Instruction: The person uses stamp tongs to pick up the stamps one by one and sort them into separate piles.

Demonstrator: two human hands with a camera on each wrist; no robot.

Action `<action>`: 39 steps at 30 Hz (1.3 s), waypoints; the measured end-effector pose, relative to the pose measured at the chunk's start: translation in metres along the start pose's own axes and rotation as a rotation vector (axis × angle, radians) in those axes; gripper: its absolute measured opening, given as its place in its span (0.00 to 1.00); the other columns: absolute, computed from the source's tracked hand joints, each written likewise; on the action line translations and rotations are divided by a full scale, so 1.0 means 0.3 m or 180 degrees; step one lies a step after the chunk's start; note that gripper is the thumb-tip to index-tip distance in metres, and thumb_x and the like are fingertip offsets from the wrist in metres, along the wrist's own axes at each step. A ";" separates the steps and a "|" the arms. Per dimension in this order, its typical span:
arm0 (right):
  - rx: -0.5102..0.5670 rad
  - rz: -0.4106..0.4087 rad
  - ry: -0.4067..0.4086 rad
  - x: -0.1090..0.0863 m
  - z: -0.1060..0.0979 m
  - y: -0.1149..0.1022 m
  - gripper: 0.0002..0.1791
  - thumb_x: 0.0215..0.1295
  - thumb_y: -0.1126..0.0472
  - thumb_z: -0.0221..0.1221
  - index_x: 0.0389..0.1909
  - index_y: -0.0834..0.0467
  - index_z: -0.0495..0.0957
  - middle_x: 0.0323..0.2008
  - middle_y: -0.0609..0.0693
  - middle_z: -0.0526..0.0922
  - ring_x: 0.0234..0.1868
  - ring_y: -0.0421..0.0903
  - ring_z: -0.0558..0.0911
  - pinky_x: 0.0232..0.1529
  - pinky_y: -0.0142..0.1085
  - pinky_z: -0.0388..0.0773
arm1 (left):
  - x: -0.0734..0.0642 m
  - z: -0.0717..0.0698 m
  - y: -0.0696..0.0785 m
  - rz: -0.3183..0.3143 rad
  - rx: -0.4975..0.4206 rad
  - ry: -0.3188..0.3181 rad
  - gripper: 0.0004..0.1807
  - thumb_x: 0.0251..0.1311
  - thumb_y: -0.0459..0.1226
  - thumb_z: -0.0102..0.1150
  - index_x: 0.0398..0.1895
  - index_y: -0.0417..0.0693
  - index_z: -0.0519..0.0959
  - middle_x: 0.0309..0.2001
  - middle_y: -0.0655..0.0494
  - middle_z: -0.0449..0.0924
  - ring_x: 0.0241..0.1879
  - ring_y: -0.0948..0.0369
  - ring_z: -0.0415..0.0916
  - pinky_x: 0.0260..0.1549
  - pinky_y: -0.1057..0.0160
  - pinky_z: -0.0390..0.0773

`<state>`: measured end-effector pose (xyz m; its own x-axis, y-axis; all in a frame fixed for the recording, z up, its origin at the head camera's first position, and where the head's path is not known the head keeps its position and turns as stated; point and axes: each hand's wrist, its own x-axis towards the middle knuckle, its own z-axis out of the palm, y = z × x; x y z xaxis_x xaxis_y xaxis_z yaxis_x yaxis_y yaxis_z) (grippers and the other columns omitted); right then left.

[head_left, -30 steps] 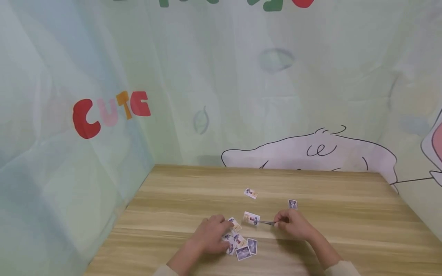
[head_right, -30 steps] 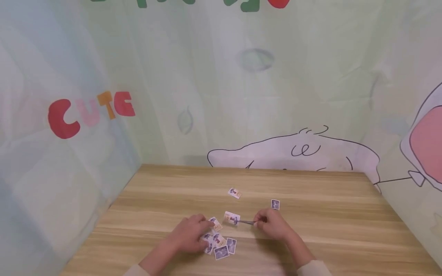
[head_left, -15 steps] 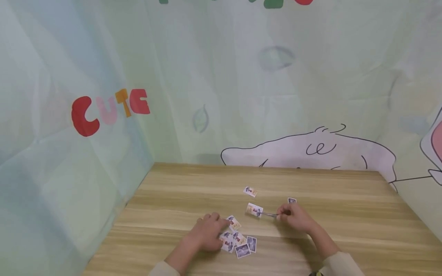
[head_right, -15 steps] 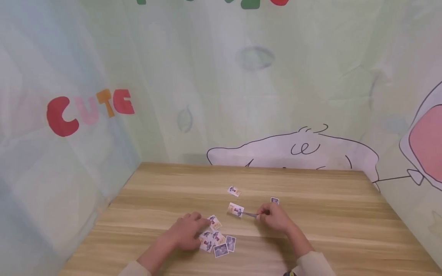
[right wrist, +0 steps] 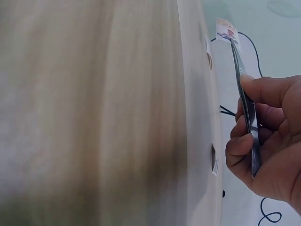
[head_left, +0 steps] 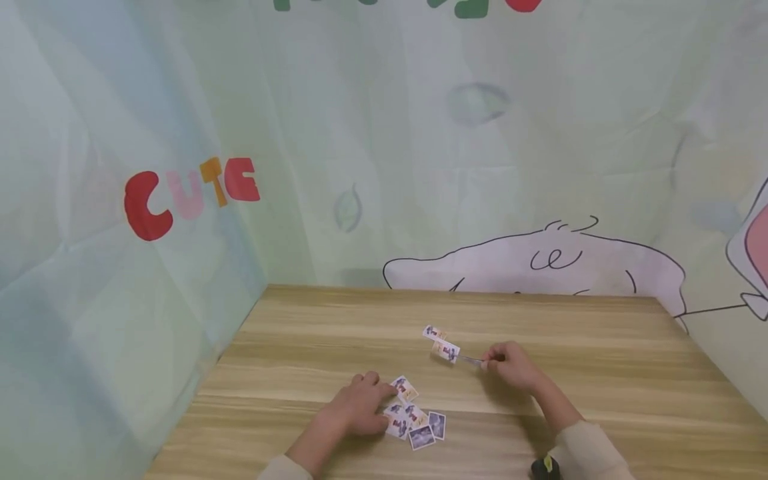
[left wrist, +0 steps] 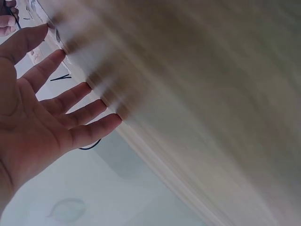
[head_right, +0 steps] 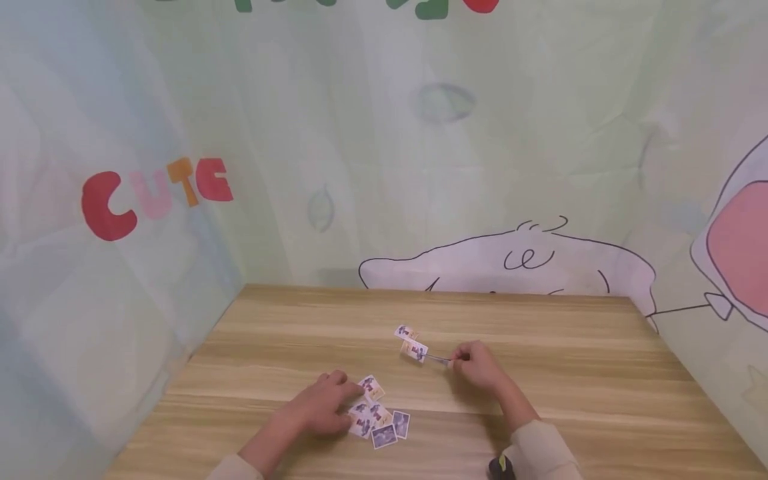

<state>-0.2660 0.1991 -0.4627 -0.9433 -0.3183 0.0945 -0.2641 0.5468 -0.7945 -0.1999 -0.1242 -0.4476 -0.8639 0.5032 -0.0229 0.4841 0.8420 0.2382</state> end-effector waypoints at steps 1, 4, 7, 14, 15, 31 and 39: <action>-0.0007 0.0018 0.0014 0.006 0.000 -0.002 0.04 0.55 0.72 0.56 0.28 0.66 0.79 0.24 0.49 0.76 0.26 0.44 0.70 0.27 0.34 0.69 | 0.000 0.001 0.001 -0.0003 -0.0018 0.0002 0.29 0.43 0.43 0.62 0.55 0.52 0.76 0.48 0.47 0.70 0.42 0.52 0.67 0.36 0.52 0.74; -0.0082 0.0028 0.0062 0.023 0.002 -0.007 0.04 0.55 0.72 0.56 0.26 0.65 0.79 0.22 0.48 0.75 0.24 0.43 0.69 0.25 0.33 0.67 | 0.000 0.002 0.001 -0.0006 -0.0054 0.0018 0.29 0.43 0.43 0.63 0.55 0.51 0.76 0.49 0.46 0.70 0.43 0.52 0.67 0.37 0.52 0.74; -0.0150 0.0050 0.0128 0.038 0.008 -0.016 0.04 0.54 0.72 0.57 0.24 0.64 0.79 0.21 0.47 0.75 0.24 0.43 0.69 0.24 0.34 0.67 | 0.000 0.001 0.000 -0.0018 -0.0091 0.0031 0.30 0.42 0.42 0.63 0.55 0.50 0.76 0.48 0.47 0.70 0.43 0.52 0.67 0.37 0.52 0.74; -0.0203 0.0144 0.0188 0.068 0.030 -0.027 0.03 0.54 0.71 0.58 0.24 0.64 0.79 0.22 0.47 0.76 0.24 0.44 0.70 0.26 0.35 0.68 | -0.002 0.009 -0.001 -0.0036 -0.0099 0.0017 0.30 0.42 0.42 0.63 0.55 0.49 0.76 0.47 0.47 0.70 0.42 0.53 0.66 0.37 0.53 0.74; -0.0200 0.0168 0.0193 0.072 0.034 -0.028 0.03 0.54 0.71 0.58 0.24 0.65 0.79 0.22 0.48 0.76 0.24 0.44 0.70 0.26 0.35 0.68 | -0.003 0.011 0.000 -0.0039 -0.0103 0.0010 0.30 0.43 0.42 0.63 0.56 0.49 0.75 0.47 0.48 0.70 0.42 0.54 0.66 0.38 0.53 0.74; -0.0375 0.0382 0.0434 0.105 0.075 -0.034 0.03 0.51 0.69 0.59 0.25 0.66 0.80 0.22 0.47 0.76 0.25 0.44 0.71 0.27 0.35 0.69 | -0.010 0.006 0.005 -0.0023 -0.0159 0.0006 0.30 0.44 0.45 0.64 0.55 0.48 0.76 0.51 0.45 0.70 0.47 0.49 0.67 0.44 0.48 0.73; -0.0367 0.0524 0.0507 0.099 0.078 -0.038 0.04 0.52 0.68 0.60 0.26 0.66 0.80 0.22 0.49 0.77 0.25 0.46 0.72 0.26 0.36 0.70 | -0.011 0.006 0.010 -0.0023 -0.0167 0.0025 0.30 0.44 0.44 0.64 0.54 0.47 0.75 0.48 0.47 0.70 0.44 0.52 0.67 0.42 0.51 0.74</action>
<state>-0.2863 0.1653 -0.4648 -0.9928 -0.0968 0.0701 -0.1170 0.6688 -0.7342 -0.1952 -0.1228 -0.4485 -0.8685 0.4955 -0.0174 0.4701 0.8341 0.2887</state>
